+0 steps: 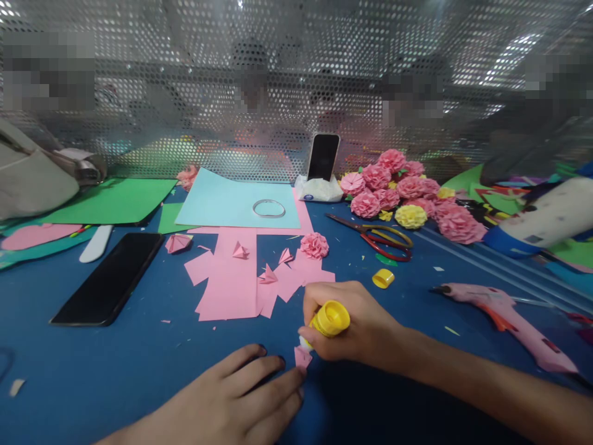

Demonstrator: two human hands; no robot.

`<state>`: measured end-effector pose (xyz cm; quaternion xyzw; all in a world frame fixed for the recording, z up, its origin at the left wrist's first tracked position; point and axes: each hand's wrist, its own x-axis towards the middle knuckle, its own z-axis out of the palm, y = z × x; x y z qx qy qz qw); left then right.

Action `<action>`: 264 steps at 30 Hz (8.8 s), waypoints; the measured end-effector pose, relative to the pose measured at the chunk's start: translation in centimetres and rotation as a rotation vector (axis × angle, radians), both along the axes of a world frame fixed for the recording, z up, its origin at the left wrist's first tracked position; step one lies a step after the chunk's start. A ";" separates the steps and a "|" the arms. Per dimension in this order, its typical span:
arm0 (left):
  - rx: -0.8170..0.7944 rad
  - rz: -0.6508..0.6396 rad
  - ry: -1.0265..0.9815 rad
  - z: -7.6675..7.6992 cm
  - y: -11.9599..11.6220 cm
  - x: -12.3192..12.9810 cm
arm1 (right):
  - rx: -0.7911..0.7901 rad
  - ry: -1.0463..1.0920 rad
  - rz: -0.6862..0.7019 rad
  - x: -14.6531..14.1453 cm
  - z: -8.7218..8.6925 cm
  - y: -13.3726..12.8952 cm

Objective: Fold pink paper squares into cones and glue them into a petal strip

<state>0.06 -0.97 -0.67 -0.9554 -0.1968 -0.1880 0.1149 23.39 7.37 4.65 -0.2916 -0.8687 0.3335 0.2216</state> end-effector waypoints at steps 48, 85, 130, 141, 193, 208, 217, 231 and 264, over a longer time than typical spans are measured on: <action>-0.010 0.005 0.006 0.4 0.0 0.0 | 0.000 0.065 0.046 0.9 -0.4 -0.7; -0.409 0.205 -0.308 1.6 3.7 -1.5 | -0.261 0.487 -0.534 4.5 -3.0 6.8; -1.072 0.295 -0.976 1.7 12.0 2.0 | -0.181 0.242 -0.206 -1.9 -2.8 5.2; -1.233 0.311 -1.160 1.0 10.9 2.8 | -0.427 0.358 -0.227 -2.1 -3.9 5.6; -1.416 0.181 -1.248 0.5 10.7 2.9 | -0.353 0.388 -0.170 -1.6 -3.6 4.6; -1.236 0.264 -1.140 0.7 10.5 3.2 | -0.316 0.401 -0.158 -1.8 -3.5 4.6; -1.162 0.270 -1.069 0.4 9.9 3.5 | -0.336 0.522 -0.208 -1.8 -3.7 4.4; -1.185 0.324 -1.099 1.8 9.9 1.9 | -0.260 0.387 -0.206 -1.4 -2.1 2.5; -1.342 0.428 -0.703 1.9 -0.2 3.5 | 0.114 -0.073 -0.025 1.8 -0.3 -3.3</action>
